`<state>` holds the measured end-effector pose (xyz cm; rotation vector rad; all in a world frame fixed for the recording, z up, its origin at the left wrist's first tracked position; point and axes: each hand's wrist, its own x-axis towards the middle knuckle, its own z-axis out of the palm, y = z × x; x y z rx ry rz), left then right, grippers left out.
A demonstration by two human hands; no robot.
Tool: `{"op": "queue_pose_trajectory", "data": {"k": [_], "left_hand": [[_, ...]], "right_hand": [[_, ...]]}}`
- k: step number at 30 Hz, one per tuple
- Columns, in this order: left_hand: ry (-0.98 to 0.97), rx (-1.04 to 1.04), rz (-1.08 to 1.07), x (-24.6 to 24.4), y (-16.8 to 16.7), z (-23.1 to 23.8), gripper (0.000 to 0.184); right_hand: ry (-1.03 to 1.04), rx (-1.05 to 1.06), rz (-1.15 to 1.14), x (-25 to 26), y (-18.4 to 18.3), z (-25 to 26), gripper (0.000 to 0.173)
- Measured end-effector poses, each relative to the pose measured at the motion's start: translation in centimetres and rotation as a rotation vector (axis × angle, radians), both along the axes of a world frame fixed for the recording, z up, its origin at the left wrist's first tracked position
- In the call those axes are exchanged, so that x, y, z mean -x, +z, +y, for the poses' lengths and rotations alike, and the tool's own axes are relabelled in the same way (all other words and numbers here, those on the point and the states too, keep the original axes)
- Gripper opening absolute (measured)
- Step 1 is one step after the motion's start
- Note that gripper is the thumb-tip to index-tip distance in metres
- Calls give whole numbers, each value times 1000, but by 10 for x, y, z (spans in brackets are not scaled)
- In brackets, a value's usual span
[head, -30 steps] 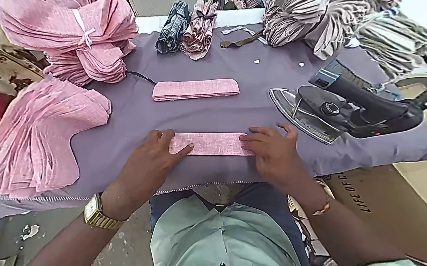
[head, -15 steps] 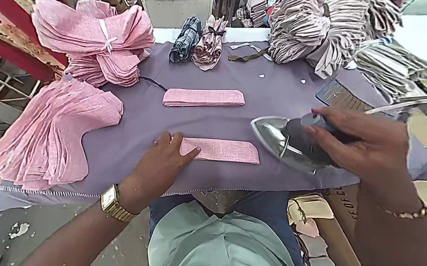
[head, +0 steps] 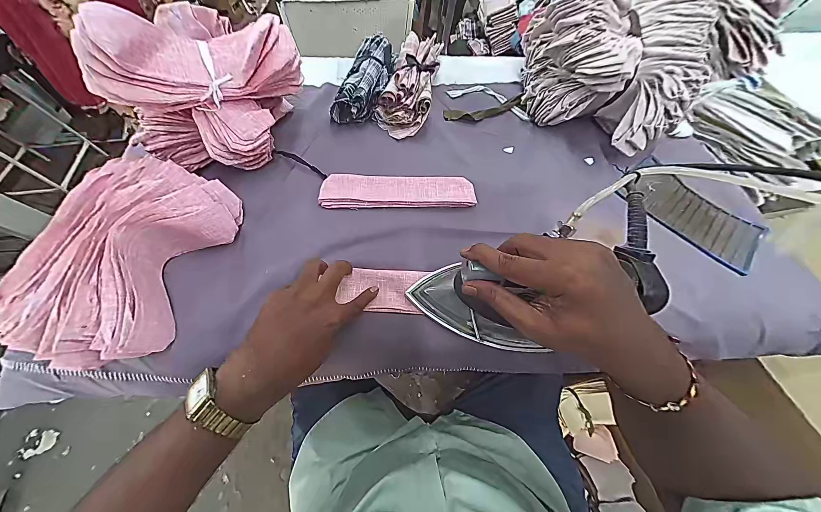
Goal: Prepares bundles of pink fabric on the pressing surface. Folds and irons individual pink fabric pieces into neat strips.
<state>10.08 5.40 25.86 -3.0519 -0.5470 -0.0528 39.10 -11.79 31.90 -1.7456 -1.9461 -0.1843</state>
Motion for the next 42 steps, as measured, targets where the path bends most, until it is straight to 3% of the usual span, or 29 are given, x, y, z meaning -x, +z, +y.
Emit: {"op": "queue_pose_trajectory", "data": {"k": [4,7,12,17,20,23,27,34,37,42], "left_hand": [[-41,45,-203,21,-14,13,49],[-40,216,-367,33,-28,22,44],[156,315,-647,38,-40,21,26],[251,389,-832,46,-37,25,49],[240,475,-929,50,-37,30,54],[332,471,-862,50,-38,32,54],[477,289,-612,40,-37,32,74],[334,239,-615,34,-39,27,51],[294,233,-605,36,-42,27,43],[278,215,-600,36,-44,27,48]], "right_hand": [[21,-4,27,14,0,19,34],[22,-3,65,29,0,38,34],[-3,72,51,72,1,79,35],[92,95,-56,115,1,116,42],[163,103,-49,116,3,113,42],[175,122,-25,102,8,92,37],[73,166,-27,57,12,42,38],[-88,134,-36,-26,11,-40,40],[-97,114,14,-58,18,-46,37],[-414,-94,-69,-108,18,-32,40]]}}
